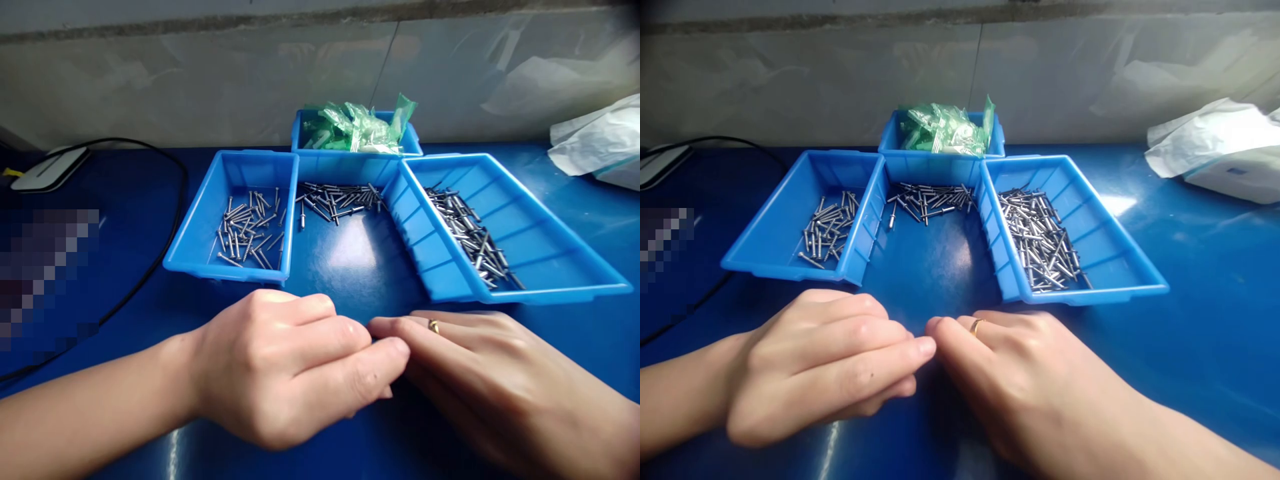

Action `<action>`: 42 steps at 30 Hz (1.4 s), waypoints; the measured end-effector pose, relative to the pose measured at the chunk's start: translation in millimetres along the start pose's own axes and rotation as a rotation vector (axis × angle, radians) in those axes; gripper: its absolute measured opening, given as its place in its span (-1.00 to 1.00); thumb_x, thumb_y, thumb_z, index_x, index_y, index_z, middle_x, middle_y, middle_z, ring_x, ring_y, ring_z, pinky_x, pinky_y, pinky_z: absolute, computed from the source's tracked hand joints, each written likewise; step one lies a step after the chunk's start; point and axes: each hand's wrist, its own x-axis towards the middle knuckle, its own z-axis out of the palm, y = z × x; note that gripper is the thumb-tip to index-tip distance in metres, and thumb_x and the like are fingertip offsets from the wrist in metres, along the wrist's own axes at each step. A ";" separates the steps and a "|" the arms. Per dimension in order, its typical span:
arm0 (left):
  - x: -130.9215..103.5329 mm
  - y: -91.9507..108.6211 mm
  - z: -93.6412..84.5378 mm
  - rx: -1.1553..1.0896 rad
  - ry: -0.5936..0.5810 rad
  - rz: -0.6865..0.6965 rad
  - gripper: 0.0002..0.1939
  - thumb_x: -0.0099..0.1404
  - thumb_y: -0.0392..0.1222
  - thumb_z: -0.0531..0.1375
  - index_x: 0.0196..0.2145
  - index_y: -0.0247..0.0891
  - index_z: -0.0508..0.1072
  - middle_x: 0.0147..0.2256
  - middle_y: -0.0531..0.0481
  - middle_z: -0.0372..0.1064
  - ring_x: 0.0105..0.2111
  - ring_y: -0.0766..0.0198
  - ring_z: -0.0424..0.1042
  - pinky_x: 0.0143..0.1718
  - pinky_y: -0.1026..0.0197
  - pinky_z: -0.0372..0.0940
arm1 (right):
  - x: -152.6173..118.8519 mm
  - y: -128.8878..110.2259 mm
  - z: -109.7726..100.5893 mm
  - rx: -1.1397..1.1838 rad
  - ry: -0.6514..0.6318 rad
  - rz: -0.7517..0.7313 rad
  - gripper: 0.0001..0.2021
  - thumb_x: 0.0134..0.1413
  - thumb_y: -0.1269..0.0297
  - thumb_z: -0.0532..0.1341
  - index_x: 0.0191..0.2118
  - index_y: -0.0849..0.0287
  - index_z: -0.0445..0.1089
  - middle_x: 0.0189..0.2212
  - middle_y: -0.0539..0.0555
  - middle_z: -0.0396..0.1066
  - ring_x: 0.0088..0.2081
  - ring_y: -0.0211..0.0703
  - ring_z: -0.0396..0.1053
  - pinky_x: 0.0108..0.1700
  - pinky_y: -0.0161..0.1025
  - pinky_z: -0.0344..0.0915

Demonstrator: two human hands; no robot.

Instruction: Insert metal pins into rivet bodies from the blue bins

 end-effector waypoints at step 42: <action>8.1 2.9 -9.3 0.215 -0.144 -0.018 -0.47 0.82 -0.34 -0.04 -0.29 -0.28 0.57 -0.47 0.10 0.49 -0.54 0.28 0.39 -0.51 0.12 0.25 | -2.5 -0.5 6.4 -0.022 0.011 0.025 -0.64 0.54 0.64 0.01 -0.23 0.09 0.38 -0.51 -0.09 0.41 -0.60 -0.30 0.32 -0.53 -0.31 0.23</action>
